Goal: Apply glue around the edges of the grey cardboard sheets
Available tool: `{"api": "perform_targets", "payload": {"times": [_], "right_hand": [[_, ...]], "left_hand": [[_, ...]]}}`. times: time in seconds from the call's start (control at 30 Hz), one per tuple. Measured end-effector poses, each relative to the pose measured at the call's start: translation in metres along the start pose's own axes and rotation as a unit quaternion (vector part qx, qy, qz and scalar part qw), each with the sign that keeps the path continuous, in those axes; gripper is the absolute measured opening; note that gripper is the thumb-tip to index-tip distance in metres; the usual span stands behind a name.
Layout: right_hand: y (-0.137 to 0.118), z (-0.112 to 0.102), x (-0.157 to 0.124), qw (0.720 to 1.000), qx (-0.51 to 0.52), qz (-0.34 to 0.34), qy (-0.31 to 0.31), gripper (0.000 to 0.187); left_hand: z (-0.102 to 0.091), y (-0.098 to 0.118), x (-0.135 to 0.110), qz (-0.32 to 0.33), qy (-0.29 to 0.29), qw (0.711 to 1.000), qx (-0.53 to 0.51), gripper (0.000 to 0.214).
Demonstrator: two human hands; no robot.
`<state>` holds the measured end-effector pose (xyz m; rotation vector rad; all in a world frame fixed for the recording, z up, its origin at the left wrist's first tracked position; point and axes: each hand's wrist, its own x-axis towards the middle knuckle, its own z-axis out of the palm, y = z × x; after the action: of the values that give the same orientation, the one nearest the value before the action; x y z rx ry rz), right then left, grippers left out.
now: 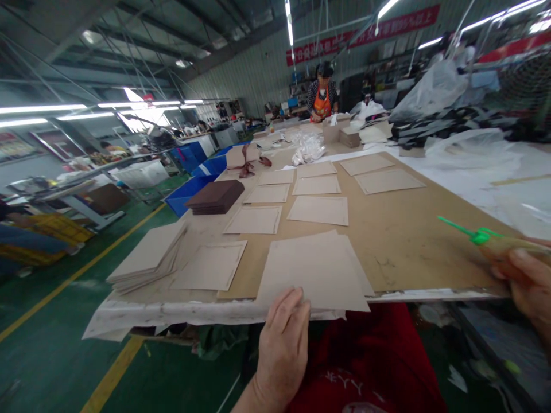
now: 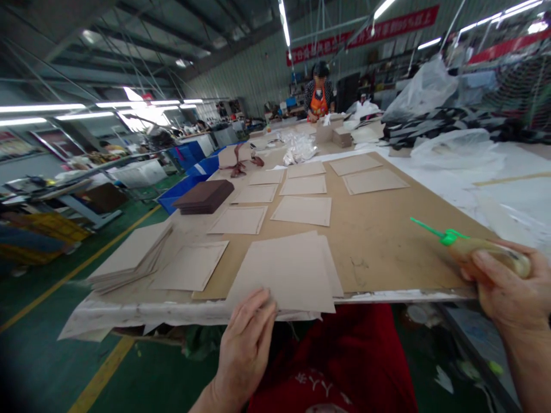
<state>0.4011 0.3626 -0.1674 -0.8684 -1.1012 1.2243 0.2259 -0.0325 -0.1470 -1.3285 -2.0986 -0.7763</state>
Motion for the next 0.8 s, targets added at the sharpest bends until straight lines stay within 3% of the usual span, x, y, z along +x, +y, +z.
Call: {"api": "perform_targets", "payload": {"times": [0.1,0.17,0.2,0.23,0.27,0.33,0.37,0.4,0.47,0.6,0.8], "right_hand": [[-0.003,0.004,-0.001,0.999,0.004,-0.029,-0.016,0.054],[-0.005,0.005,-0.002,0.999,0.005,-0.034,-0.018,0.053],[-0.006,0.005,-0.002,0.999,0.006,-0.038,-0.017,0.052],[-0.007,0.006,-0.003,0.999,0.005,-0.043,-0.016,0.051],[-0.008,0.005,-0.004,0.999,0.003,-0.048,-0.016,0.051],[-0.009,0.005,-0.006,0.998,0.003,-0.061,-0.024,0.049],[-0.008,0.005,-0.006,0.997,0.004,-0.07,-0.03,0.048],[-0.007,0.005,-0.005,0.996,0.005,-0.079,-0.038,0.047],[-0.001,0.004,0.0,0.995,0.011,-0.092,-0.045,0.047],[0.011,0.002,0.013,0.996,0.037,-0.082,-0.028,0.06],[0.003,0.006,0.008,0.998,0.014,-0.058,-0.012,0.065]], "left_hand": [[0.005,0.01,-0.03,-0.079,0.064,0.994,-0.049,0.039],[0.008,0.015,-0.044,-0.171,0.078,0.974,-0.13,0.03],[0.009,0.018,-0.048,-0.239,0.059,0.95,-0.191,0.02],[0.011,0.02,-0.05,-0.316,0.022,0.911,-0.266,0.012],[0.012,0.022,-0.048,-0.392,-0.024,0.851,-0.348,0.014],[0.016,0.024,-0.039,-0.512,-0.095,0.699,-0.491,0.029],[0.017,0.024,-0.032,-0.544,-0.102,0.632,-0.543,0.036],[0.019,0.025,-0.024,-0.563,-0.093,0.582,-0.58,0.041],[0.023,0.025,-0.009,-0.576,-0.069,0.525,-0.622,0.047],[0.033,0.026,0.01,-0.601,-0.056,0.478,-0.638,0.048],[0.053,0.027,0.001,-0.595,0.005,0.488,-0.638,0.044]]}}
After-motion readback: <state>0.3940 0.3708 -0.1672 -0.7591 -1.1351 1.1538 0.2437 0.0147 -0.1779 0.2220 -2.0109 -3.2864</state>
